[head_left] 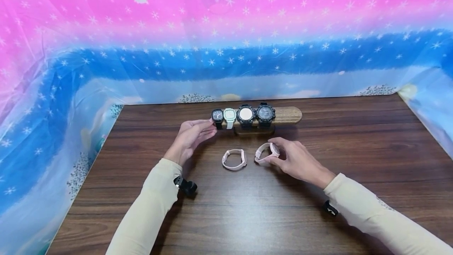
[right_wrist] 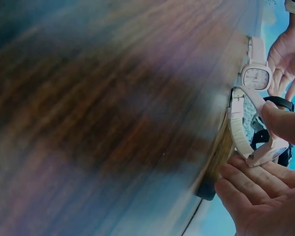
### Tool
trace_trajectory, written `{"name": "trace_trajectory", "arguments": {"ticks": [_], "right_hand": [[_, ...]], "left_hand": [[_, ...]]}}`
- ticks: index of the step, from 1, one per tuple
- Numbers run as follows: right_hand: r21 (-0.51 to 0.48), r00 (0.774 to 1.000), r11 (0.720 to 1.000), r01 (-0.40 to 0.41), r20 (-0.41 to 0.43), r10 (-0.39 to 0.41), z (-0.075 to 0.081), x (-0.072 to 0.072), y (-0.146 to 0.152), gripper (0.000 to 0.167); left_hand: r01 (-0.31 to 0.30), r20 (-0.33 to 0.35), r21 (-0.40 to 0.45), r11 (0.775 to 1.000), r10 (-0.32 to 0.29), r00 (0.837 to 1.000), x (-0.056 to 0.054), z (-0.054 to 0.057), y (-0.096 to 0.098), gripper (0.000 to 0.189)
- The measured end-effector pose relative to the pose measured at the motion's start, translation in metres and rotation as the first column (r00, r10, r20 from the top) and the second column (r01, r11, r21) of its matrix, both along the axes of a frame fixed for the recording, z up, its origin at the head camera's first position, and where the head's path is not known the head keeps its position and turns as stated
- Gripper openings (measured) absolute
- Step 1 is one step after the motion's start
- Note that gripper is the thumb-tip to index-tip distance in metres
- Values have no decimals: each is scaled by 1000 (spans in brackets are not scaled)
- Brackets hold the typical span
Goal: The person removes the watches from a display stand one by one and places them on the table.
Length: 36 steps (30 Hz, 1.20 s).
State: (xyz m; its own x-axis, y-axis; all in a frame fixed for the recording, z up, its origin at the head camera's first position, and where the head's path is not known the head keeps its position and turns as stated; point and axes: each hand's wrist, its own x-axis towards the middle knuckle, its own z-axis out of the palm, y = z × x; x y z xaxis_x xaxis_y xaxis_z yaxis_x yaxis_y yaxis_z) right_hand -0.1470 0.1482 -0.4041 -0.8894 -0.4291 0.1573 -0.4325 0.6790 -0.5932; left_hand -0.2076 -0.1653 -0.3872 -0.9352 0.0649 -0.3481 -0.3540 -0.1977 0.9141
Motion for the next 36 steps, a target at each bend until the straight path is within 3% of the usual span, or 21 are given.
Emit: {"name": "trace_trajectory", "arguments": {"ticks": [36], "right_hand": [[90, 999, 996, -2, -42, 6, -9, 3, -6, 46]], "left_hand": [[3, -7, 2, 1000, -3, 1000, 1, 0, 0, 33]]}}
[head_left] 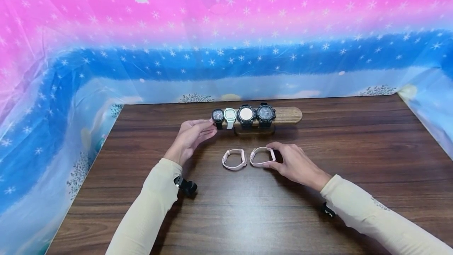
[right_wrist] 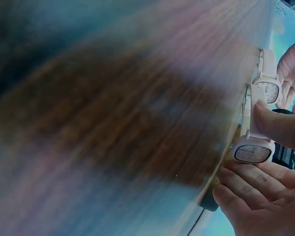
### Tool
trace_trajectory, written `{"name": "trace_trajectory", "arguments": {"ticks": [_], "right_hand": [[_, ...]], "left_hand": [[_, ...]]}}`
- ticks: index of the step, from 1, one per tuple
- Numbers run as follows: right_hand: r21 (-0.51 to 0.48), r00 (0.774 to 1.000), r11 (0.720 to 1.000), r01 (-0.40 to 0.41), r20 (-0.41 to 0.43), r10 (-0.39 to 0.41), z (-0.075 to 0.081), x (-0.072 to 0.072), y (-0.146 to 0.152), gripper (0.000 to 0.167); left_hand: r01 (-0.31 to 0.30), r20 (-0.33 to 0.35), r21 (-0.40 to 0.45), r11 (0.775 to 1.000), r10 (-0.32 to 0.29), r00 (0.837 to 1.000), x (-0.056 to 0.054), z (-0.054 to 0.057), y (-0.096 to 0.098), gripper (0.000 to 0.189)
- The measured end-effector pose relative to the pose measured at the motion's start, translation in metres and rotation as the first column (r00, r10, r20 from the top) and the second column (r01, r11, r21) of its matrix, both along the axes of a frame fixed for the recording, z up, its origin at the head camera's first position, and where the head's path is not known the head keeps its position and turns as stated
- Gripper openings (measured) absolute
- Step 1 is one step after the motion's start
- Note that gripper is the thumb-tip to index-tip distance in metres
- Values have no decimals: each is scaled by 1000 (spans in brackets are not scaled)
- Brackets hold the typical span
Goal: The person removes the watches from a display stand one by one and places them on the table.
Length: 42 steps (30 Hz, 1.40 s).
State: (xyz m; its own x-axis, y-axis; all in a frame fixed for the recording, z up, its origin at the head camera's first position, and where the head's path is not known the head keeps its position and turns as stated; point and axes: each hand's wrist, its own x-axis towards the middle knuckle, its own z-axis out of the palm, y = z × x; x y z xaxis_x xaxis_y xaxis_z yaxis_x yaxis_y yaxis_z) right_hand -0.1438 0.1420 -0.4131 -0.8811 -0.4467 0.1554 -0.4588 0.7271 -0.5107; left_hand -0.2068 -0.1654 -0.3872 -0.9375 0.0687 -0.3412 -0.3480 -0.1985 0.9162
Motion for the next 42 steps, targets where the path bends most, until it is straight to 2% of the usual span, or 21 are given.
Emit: {"name": "trace_trajectory", "arguments": {"ticks": [21, 30, 42], "right_hand": [[24, 999, 1000, 9, 30, -10, 0, 0, 0, 50], [6, 998, 1000, 30, 58, -30, 5, -3, 7, 68], [-38, 988, 992, 119, 103, -115, 8, -16, 39, 82]], "left_hand": [[-4, 4, 9, 1000, 4, 1000, 0, 1, 1, 32], [-6, 8, 10, 1000, 6, 1000, 1, 1, 0, 32], [-1, 0, 12, 1000, 1, 1000, 0, 0, 1, 31]]}}
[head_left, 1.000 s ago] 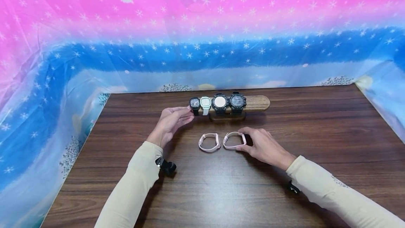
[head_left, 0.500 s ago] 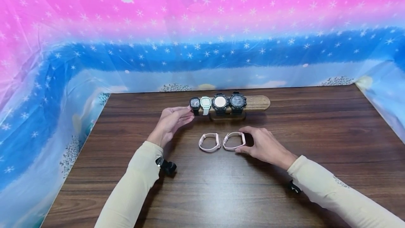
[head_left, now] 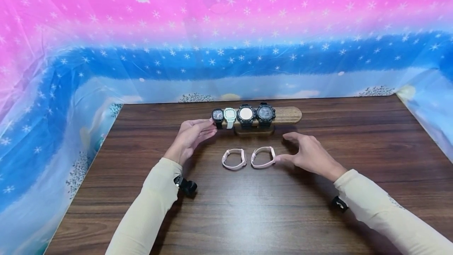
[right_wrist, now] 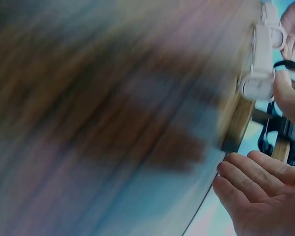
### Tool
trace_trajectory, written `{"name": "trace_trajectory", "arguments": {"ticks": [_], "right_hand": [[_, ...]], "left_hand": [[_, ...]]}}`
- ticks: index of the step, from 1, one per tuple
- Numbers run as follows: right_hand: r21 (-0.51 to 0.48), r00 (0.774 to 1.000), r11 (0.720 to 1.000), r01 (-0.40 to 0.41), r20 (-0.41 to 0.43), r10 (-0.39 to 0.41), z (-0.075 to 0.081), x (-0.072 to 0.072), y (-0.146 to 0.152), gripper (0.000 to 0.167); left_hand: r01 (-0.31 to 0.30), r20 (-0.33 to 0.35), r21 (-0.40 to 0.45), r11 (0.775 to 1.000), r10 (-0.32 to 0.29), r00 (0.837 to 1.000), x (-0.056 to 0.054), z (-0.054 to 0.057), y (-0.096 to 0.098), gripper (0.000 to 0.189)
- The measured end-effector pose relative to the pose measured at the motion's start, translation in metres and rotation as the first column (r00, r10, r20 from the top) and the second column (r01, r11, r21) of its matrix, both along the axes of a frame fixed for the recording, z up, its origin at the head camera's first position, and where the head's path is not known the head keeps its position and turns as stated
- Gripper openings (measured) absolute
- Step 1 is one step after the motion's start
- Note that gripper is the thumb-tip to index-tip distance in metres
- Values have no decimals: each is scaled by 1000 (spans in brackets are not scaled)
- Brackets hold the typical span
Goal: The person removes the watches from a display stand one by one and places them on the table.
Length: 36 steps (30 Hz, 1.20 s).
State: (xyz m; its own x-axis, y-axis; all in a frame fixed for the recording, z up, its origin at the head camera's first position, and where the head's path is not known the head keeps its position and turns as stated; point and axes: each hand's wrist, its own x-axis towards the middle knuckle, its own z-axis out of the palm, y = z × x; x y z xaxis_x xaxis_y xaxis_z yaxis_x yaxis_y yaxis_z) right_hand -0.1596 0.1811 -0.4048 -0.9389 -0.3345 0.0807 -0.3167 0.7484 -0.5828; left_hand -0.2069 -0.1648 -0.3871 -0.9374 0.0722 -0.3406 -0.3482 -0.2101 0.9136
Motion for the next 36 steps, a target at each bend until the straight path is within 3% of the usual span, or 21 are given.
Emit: {"name": "trace_trajectory", "arguments": {"ticks": [8, 21, 28, 36], "right_hand": [[4, 999, 999, 42, 18, -42, 4, -5, 19, 89], [60, 989, 988, 142, 29, -144, 13, -27, 46, 103], [65, 990, 989, 136, 36, -139, 27, -38, 46, 107], [89, 996, 992, 85, -31, -82, 41, -47, 35, 111]], "left_hand": [[2, -5, 9, 1000, -1, 1000, 1, 2, 0, 33], [-6, 1, 1, 1000, 6, 1000, 0, 0, -1, 31], [-7, 3, 5, 1000, 7, 1000, -1, 0, 0, 31], [-7, 7, 2, 1000, 7, 1000, -1, 0, 0, 31]]}}
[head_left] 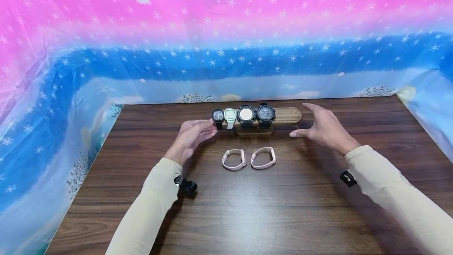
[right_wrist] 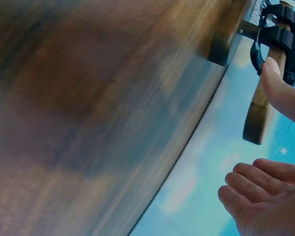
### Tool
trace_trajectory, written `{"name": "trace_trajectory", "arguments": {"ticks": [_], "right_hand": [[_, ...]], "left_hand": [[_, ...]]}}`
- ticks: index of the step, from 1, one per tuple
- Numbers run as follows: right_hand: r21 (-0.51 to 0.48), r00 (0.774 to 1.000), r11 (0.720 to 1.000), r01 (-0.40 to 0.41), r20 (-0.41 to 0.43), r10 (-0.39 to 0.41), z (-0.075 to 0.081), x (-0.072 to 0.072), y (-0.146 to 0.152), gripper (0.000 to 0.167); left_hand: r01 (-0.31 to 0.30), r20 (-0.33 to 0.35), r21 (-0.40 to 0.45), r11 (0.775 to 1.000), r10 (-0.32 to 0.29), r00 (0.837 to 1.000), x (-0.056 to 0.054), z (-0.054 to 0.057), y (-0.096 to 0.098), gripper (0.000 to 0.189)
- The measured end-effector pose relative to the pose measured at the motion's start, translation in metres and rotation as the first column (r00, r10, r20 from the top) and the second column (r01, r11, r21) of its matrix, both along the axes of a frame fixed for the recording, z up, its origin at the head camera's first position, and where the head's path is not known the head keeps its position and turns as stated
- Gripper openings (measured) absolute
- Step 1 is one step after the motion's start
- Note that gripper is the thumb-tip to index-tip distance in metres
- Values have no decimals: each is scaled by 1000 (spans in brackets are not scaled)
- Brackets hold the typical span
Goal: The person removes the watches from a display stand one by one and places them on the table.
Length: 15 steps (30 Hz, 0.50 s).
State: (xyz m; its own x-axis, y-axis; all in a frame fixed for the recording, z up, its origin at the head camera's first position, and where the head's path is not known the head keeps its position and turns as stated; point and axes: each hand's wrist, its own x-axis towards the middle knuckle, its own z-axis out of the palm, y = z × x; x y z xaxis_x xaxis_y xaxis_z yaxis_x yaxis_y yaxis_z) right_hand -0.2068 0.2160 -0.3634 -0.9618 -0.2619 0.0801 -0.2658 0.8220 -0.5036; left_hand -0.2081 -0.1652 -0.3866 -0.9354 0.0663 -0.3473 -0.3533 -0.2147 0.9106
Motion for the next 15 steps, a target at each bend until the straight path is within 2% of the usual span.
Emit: {"name": "trace_trajectory", "arguments": {"ticks": [15], "right_hand": [[-9, 993, 995, -98, -60, 97, 10, -7, -31, 106]], "left_hand": [[-4, 5, -2, 1000, 4, 1000, 0, 0, 0, 32]]}}
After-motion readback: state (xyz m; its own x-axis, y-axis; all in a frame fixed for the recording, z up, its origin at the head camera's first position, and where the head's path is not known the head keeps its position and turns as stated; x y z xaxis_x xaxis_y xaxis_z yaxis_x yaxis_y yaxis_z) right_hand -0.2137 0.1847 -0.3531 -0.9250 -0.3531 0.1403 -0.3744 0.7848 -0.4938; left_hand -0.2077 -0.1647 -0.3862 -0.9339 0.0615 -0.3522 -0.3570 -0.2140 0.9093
